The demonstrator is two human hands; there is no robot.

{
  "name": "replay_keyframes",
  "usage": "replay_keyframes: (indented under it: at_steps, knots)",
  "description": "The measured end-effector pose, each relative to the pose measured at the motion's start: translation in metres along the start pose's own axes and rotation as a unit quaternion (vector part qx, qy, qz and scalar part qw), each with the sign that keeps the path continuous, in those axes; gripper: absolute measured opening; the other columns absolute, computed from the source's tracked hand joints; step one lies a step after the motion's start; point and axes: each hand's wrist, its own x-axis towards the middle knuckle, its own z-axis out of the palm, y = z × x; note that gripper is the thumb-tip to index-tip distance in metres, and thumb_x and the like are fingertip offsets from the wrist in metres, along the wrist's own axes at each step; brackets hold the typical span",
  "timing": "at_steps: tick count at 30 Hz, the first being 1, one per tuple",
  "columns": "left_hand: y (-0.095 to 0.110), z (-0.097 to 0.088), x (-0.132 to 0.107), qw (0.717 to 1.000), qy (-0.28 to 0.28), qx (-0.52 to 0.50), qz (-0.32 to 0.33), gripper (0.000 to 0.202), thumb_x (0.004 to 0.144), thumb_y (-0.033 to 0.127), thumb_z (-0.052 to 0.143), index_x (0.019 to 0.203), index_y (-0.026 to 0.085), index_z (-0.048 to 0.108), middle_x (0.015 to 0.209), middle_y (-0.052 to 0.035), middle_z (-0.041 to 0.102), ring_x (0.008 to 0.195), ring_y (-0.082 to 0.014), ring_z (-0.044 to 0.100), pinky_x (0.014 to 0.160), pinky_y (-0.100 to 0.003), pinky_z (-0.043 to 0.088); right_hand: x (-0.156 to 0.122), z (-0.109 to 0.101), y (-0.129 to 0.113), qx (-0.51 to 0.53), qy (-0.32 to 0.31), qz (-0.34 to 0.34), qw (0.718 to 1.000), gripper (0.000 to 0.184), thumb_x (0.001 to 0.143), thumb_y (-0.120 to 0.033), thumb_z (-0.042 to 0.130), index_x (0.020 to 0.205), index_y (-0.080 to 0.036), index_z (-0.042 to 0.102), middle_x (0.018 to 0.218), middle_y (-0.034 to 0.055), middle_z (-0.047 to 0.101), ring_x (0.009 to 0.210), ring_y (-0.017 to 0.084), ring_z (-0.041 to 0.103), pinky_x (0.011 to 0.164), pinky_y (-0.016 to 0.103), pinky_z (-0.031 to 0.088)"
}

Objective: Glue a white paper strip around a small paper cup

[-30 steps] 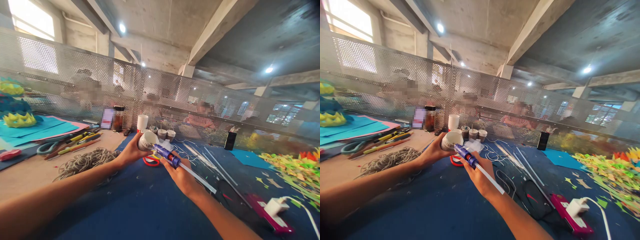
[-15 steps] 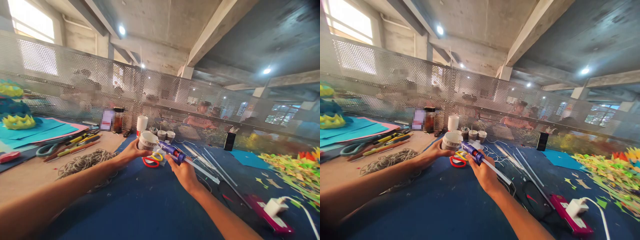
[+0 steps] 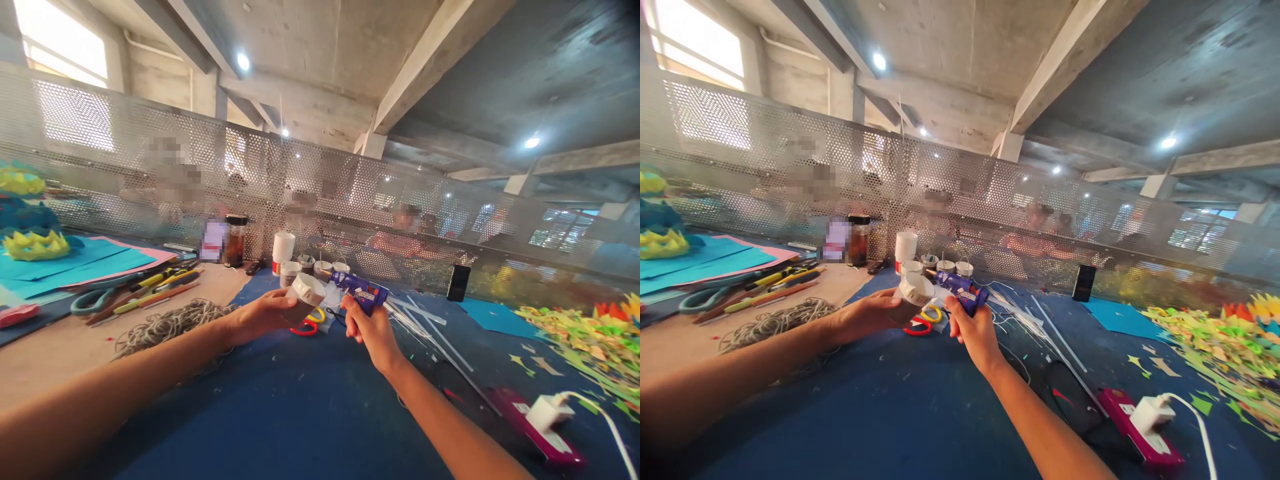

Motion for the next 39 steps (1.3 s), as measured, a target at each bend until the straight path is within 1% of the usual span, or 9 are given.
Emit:
replay_keyframes:
  at_steps: [2,7,11,16,19,22,27,33,39]
  knots:
    - [-0.0008,0.0002,-0.0007,0.999,0.016,-0.033,-0.032,0.046,0.091,0.032,0.067,0.132,0.012,0.062,0.125,-0.0166,0.068,0.107,-0.0267,0.066,0.091,-0.037,0.05,0.0005,-0.0003,0.0002,0.01,0.001,-0.001,1.0,0.044,0.094,-0.058,0.062,0.075,-0.018,0.063,0.046,-0.0062,0.05,0.039,0.008,0.042,0.044,0.022,0.035]
    - [-0.0017,0.001,-0.0032,0.99,0.052,-0.121,-0.055,0.043,0.091,0.039,0.065,0.119,0.007,0.067,0.102,-0.0156,0.075,0.087,-0.0255,0.071,0.072,-0.031,0.053,0.0008,-0.0008,0.0025,0.02,-0.003,0.001,1.0,0.043,0.094,-0.057,0.062,0.078,-0.018,0.064,0.047,-0.0069,0.05,0.039,0.007,0.041,0.046,0.023,0.037]
    - [-0.0031,-0.0024,-0.0028,0.986,0.07,-0.132,-0.069,0.043,0.09,0.045,0.064,0.111,0.007,0.068,0.092,-0.0155,0.076,0.068,-0.0224,0.07,0.058,-0.028,0.05,0.0015,-0.0014,0.005,0.009,0.0,0.004,1.0,0.042,0.093,-0.058,0.063,0.078,-0.018,0.065,0.047,-0.0065,0.051,0.039,0.008,0.042,0.045,0.022,0.037]
    - [-0.0061,-0.0038,-0.002,0.99,0.062,-0.12,-0.05,0.046,0.091,0.05,0.06,0.106,0.007,0.068,0.089,-0.0183,0.076,0.052,-0.016,0.063,0.052,-0.026,0.048,0.0014,-0.002,0.0051,-0.012,-0.014,-0.004,1.0,0.044,0.094,-0.057,0.062,0.075,-0.018,0.064,0.046,-0.006,0.051,0.038,0.007,0.044,0.043,0.021,0.035]
    - [-0.0067,-0.0032,-0.0019,0.989,0.053,-0.127,-0.056,0.046,0.091,0.052,0.06,0.103,0.009,0.069,0.085,-0.0171,0.075,0.046,-0.0128,0.058,0.047,-0.023,0.045,0.0004,-0.0024,0.0034,-0.022,-0.027,-0.005,0.999,0.044,0.093,-0.058,0.063,0.074,-0.018,0.062,0.046,-0.006,0.051,0.038,0.007,0.042,0.042,0.021,0.033]
    - [-0.0059,-0.0032,-0.0011,0.987,0.051,-0.136,-0.067,0.044,0.091,0.052,0.059,0.101,0.01,0.068,0.08,-0.0151,0.073,0.043,-0.0114,0.055,0.044,-0.021,0.042,-0.0002,-0.0034,0.0018,-0.032,-0.042,0.002,0.999,0.044,0.093,-0.059,0.063,0.075,-0.019,0.062,0.046,-0.0062,0.052,0.038,0.007,0.042,0.041,0.021,0.032]
    - [-0.0028,-0.0022,-0.0012,0.983,0.052,-0.154,-0.09,0.047,0.095,0.055,0.053,0.102,0.011,0.066,0.082,-0.0143,0.071,0.043,-0.0087,0.051,0.041,-0.018,0.037,0.0,-0.004,0.0027,-0.047,-0.056,0.012,0.997,0.049,0.092,-0.06,0.062,0.067,-0.018,0.061,0.045,-0.0055,0.05,0.038,0.007,0.042,0.042,0.022,0.032]
    - [-0.0016,-0.0002,-0.0039,0.981,0.023,-0.176,-0.082,0.045,0.096,0.054,0.052,0.108,0.012,0.064,0.081,-0.0149,0.069,0.047,-0.0097,0.052,0.043,-0.017,0.035,0.0003,-0.0025,0.0061,0.02,-0.082,0.032,0.996,0.046,0.091,-0.06,0.064,0.077,-0.017,0.066,0.045,-0.0065,0.051,0.038,0.007,0.039,0.044,0.023,0.035]
    - [-0.0054,0.0003,-0.0063,0.978,-0.01,-0.19,-0.08,0.043,0.094,0.052,0.054,0.109,0.013,0.064,0.079,-0.0131,0.068,0.047,-0.009,0.049,0.044,-0.017,0.034,-0.0013,-0.0012,0.0091,0.067,-0.104,0.048,0.991,0.043,0.092,-0.058,0.064,0.079,-0.017,0.066,0.046,-0.0075,0.05,0.039,0.007,0.038,0.046,0.023,0.037]
